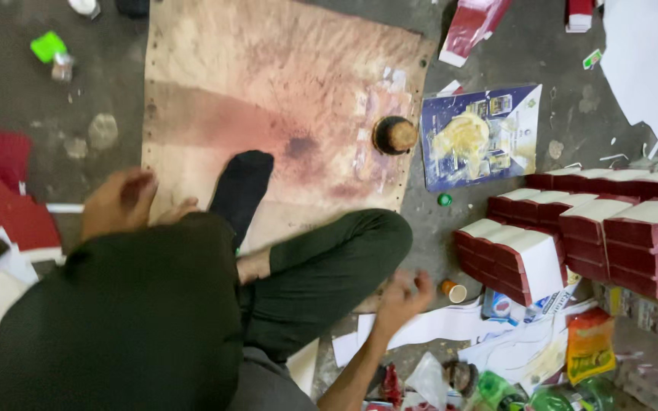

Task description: The person wraps small red boxes with white paper, folding the paper around each box and smoothing the edges. The person handles multiple boxes one at a time, placing each wrapped box aside on the floor.

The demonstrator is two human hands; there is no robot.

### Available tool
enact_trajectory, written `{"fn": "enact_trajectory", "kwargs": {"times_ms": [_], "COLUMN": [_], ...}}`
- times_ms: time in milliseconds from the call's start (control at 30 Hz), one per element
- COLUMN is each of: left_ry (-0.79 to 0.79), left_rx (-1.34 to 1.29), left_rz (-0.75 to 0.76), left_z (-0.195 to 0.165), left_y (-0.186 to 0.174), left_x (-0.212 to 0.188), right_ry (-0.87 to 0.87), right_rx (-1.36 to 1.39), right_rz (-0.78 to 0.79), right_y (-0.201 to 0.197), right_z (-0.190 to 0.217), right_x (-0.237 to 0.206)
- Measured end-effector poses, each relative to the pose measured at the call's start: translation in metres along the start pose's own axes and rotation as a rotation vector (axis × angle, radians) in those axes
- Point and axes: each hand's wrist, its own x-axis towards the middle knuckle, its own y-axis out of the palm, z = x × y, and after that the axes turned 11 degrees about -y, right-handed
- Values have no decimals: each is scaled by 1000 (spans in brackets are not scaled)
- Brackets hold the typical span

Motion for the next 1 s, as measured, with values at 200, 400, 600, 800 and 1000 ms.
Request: {"fn": "enact_trajectory", "kwargs": {"times_ms": [200,400,600,800,1000], "left_ry": [511,604,756,842,817], "left_rx": [802,617,355,67,70], "left_rz": [181,245,339,384,471], "left_z": [85,46,-65,-139,-139], "left_y": [-25,-21,32,120,138], "left_x": [-30,7,60,60,55], "right_ry": [-266,-454,-322,47,-306], "right_rx": [-261,-350,-136,-590,33], "right_rz": [677,911,1098,1767,700], "right_y": [-25,-28,-31,-3,72], "right_z": [34,50,65,129,160], "right_x": [-40,-62,-17,114,239]}}
